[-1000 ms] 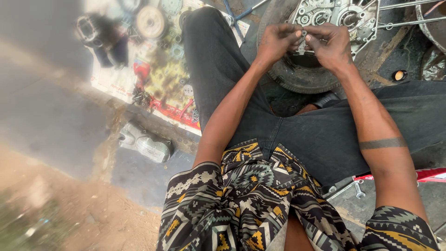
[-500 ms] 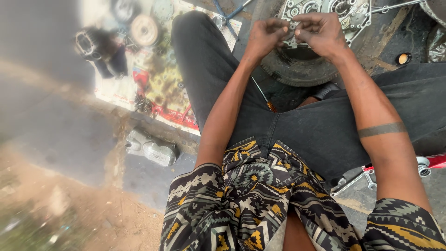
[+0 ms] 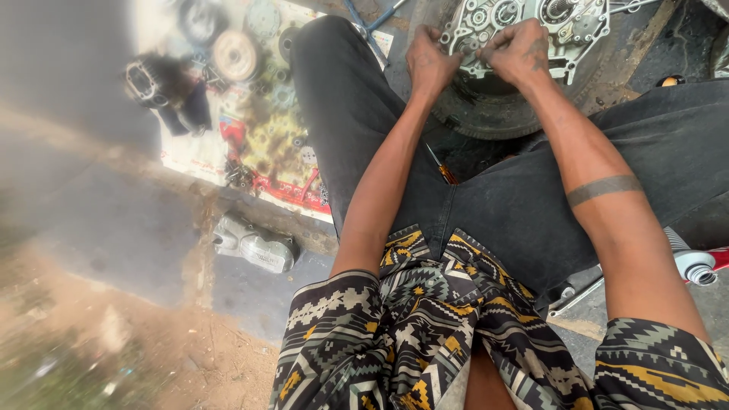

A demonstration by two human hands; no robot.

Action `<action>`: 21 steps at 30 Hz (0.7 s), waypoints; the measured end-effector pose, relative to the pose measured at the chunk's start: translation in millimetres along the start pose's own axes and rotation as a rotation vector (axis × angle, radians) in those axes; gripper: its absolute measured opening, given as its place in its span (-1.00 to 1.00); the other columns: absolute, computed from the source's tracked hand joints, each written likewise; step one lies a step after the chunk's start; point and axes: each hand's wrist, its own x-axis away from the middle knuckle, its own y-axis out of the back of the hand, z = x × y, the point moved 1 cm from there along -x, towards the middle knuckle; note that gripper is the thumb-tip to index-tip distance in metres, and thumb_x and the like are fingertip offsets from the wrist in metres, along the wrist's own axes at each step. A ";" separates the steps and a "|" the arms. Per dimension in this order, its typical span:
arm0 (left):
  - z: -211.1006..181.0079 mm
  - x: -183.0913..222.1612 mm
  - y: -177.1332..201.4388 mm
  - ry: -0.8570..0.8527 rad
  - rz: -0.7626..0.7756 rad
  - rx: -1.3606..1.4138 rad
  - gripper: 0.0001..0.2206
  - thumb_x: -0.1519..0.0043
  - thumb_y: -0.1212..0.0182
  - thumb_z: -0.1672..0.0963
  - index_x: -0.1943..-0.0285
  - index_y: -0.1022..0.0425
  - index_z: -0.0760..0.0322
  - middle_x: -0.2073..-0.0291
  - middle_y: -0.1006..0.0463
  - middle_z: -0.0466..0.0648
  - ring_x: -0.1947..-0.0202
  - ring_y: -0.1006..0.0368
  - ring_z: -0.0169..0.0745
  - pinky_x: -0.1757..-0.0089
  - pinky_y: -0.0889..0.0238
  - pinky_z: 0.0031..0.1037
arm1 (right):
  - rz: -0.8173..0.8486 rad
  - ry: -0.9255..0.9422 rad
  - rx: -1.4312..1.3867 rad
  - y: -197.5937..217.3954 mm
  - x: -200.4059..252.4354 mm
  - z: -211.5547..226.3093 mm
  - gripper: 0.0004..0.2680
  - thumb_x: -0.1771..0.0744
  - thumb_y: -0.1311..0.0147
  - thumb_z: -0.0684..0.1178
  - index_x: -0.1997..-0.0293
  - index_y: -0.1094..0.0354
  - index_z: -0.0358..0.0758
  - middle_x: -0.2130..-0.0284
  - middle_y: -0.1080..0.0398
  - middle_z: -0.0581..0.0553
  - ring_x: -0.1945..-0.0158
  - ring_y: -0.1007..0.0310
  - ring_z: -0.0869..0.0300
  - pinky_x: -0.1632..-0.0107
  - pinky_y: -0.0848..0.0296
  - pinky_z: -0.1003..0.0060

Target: The person sits on the ground working on a motorcycle engine crankcase resting on a tire. They use a screwdriver to work on fasteners in the casing, use a wrench on a component, pick at parts inside the casing, and finally wipe the casing with a black cloth.

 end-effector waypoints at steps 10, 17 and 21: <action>-15.7 -1.2 11.8 0.251 0.101 0.098 -0.32 0.19 -0.56 0.20 -0.20 -0.48 0.46 0.05 -0.68 0.22 0.03 -0.65 0.00 -0.01 -0.46 -0.38 | 0.079 -0.191 -0.121 10.7 -4.3 12.1 -0.86 -0.28 -0.40 -0.09 0.37 -0.54 -0.35 0.53 -0.54 -0.17 0.58 -0.53 0.29 0.49 -0.55 0.41; -11.6 5.8 -2.2 0.374 0.189 0.253 -0.33 0.12 -0.49 0.27 -0.28 -0.42 0.50 0.11 -0.67 0.19 0.17 -0.61 -0.07 0.17 -0.45 -0.38 | 0.098 -0.110 -0.162 10.4 -6.3 9.9 -0.85 -0.30 -0.40 -0.12 0.36 -0.54 -0.40 0.54 -0.52 -0.20 0.56 -0.55 0.25 0.47 -0.58 0.38; -16.8 10.8 -8.1 0.487 0.242 0.460 -0.37 0.00 -0.27 0.34 -0.37 -0.35 0.51 0.24 -0.65 0.24 0.37 -0.51 -0.07 0.36 -0.34 -0.35 | 0.111 -0.130 -0.152 9.2 -9.8 7.4 -0.83 -0.30 -0.41 -0.10 0.39 -0.52 -0.39 0.56 -0.51 -0.19 0.57 -0.55 0.24 0.49 -0.55 0.36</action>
